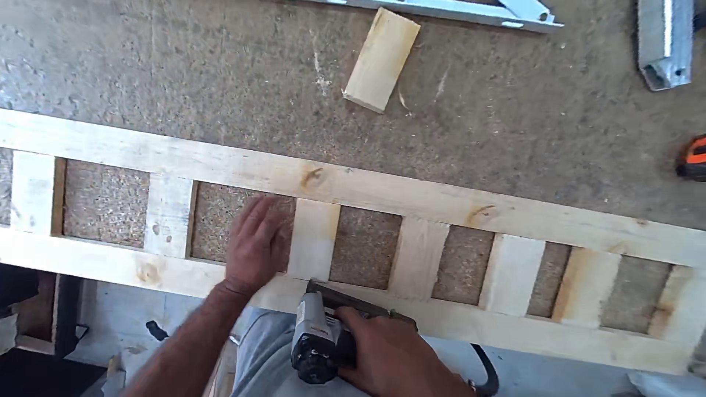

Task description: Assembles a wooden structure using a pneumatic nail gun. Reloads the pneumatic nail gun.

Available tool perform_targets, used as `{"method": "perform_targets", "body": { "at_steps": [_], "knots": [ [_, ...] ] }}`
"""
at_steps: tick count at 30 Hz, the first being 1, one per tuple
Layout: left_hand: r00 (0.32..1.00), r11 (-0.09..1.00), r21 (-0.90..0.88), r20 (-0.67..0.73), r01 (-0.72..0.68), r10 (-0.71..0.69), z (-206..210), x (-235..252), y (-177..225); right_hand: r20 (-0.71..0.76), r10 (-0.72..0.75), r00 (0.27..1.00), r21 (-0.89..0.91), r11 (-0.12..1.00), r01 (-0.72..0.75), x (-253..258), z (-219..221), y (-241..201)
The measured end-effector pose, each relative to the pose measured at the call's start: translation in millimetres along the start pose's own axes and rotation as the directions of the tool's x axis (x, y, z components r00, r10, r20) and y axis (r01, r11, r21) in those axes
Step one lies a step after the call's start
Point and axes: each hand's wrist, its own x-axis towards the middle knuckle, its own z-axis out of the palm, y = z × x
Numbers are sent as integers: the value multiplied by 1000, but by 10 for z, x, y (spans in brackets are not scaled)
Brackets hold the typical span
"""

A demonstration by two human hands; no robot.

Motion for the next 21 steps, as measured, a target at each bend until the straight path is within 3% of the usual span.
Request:
{"method": "perform_targets", "body": {
  "at_steps": [3, 7, 21],
  "knots": [
    [998, 990, 138, 66, 15, -24, -298, -3, -503, -13, 22, 1000, 7, 1000, -22, 129, -2, -267],
    [998, 973, 228, 45, 28, -39, -231, -162, -876, 4, 70, 998, 33, 997, -71, 197, 13, -388],
    [998, 966, 256, 35, 34, -44, -190, -133, -873, 84, 110, 990, 93, 989, -118, 188, -36, -277]
  ]
}}
